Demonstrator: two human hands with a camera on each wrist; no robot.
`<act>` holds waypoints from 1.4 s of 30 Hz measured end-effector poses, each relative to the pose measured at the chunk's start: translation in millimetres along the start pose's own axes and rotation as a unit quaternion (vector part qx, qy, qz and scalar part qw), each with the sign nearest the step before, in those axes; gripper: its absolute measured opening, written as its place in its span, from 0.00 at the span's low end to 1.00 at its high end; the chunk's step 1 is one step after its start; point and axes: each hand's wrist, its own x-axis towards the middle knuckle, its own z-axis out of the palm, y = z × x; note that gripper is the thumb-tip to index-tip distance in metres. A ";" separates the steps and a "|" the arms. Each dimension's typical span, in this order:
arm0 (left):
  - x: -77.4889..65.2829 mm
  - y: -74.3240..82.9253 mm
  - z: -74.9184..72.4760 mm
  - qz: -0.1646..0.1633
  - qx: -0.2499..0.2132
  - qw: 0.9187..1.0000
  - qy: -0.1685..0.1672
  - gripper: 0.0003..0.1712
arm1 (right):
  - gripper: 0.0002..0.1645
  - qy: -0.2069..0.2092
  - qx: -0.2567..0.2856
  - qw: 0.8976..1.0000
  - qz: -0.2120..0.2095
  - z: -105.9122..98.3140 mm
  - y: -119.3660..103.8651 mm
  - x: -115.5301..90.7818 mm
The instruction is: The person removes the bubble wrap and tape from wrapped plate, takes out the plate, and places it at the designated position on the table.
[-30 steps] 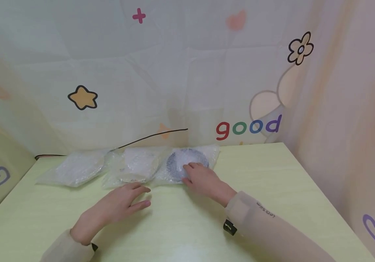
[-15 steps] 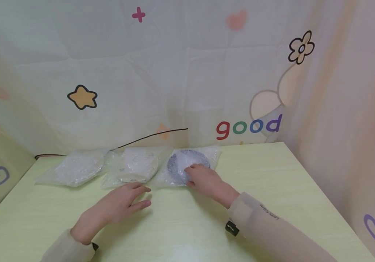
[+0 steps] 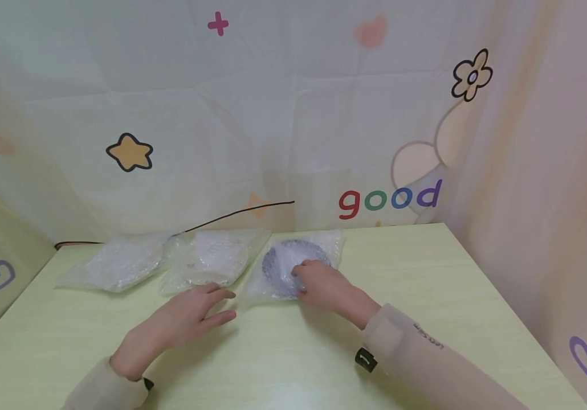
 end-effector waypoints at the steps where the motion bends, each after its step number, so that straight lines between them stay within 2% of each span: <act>1: 0.3 -0.2 -0.1 0.000 -0.001 1.000 0.001 0.25 | 0.18 -0.003 0.004 1.000 0.002 -0.6 -0.1 -0.6; 6: 1.7 -0.1 -1.8 0.002 0.001 1.000 0.013 0.23 | 0.15 -0.009 0.023 1.000 0.012 -2.9 0.0 -3.1; 12: 4.3 1.3 -3.0 0.032 0.013 0.998 0.058 0.19 | 0.10 -0.002 0.026 1.000 0.001 -3.0 2.6 -3.0; 16: 4.5 2.6 -3.8 0.035 0.015 0.996 0.075 0.16 | 0.08 -0.003 0.028 1.000 -0.003 -3.5 3.2 -2.8; 21: 4.7 3.1 -3.8 0.032 0.016 0.996 0.078 0.15 | 0.08 -0.005 0.036 0.999 0.002 -2.9 2.7 -4.0; 28: 5.7 3.0 -2.2 0.036 0.020 0.996 0.083 0.15 | 0.08 0.002 0.037 0.999 -0.024 -3.1 3.2 -7.6; 36: 8.5 3.0 -1.2 0.049 0.023 0.994 0.100 0.16 | 0.08 -0.005 0.062 0.997 -0.046 -2.7 5.0 -9.8; 42: 10.1 4.3 0.0 0.041 0.022 0.994 0.096 0.19 | 0.09 -0.018 0.078 0.995 -0.065 -2.0 5.9 -11.6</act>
